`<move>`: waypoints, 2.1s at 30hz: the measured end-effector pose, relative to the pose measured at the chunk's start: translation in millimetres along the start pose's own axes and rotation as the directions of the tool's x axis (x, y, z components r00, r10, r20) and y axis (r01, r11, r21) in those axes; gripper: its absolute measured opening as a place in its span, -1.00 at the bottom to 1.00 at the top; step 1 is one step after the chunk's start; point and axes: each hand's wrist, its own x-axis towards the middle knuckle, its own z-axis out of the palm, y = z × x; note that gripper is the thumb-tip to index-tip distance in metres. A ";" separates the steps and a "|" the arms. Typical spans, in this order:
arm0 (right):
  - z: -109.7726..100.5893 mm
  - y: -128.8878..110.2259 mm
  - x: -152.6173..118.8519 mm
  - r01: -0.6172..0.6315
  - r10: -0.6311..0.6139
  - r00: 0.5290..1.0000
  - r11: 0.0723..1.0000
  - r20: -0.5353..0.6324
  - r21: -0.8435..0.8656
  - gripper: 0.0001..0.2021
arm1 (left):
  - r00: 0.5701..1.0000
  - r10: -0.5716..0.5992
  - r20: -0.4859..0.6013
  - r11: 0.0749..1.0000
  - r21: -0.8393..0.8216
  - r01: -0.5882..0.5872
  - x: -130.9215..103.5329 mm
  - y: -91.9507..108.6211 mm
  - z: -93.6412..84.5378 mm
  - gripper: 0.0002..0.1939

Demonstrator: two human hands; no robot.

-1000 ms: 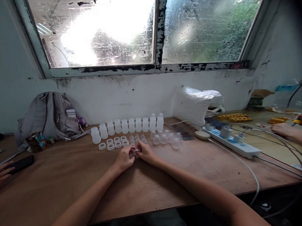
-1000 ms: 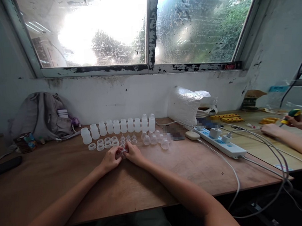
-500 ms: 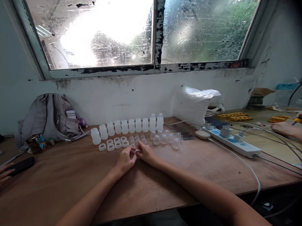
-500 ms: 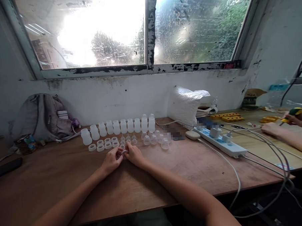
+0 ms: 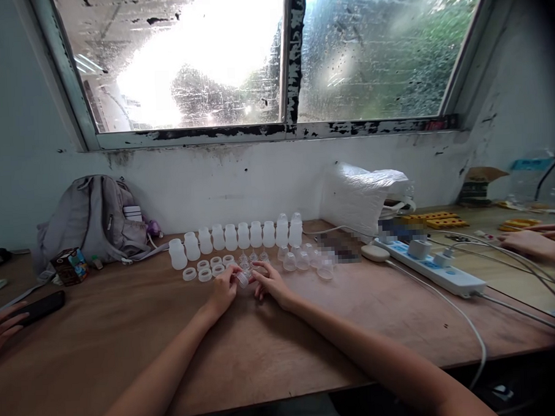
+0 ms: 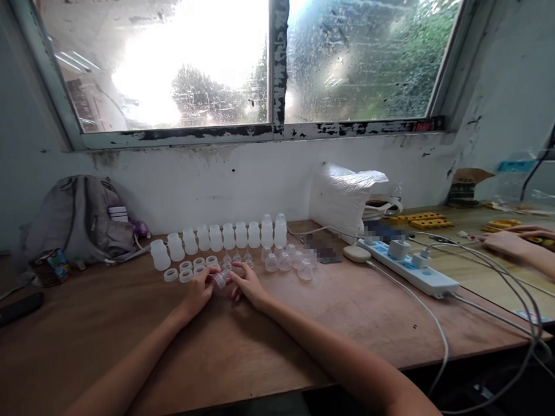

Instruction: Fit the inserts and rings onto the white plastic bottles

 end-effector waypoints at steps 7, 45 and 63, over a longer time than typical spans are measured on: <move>-6.7 4.0 5.4 0.060 -0.058 0.997 0.998 0.060 -0.034 -0.70 | 0.995 -0.010 0.103 0.988 -0.153 0.026 -1.0 12.2 -8.0 -0.70; -51.5 -75.3 31.3 0.263 -0.606 0.792 0.448 -0.074 -0.855 -0.85 | 0.971 -0.179 -0.160 0.958 -0.251 0.136 2.4 7.1 -6.6 -0.79; 2.2 -31.3 -12.6 0.400 -0.392 0.911 0.756 0.131 -0.519 -0.64 | 0.983 -0.159 -0.093 0.690 -0.722 0.043 1.2 42.8 -12.3 -0.79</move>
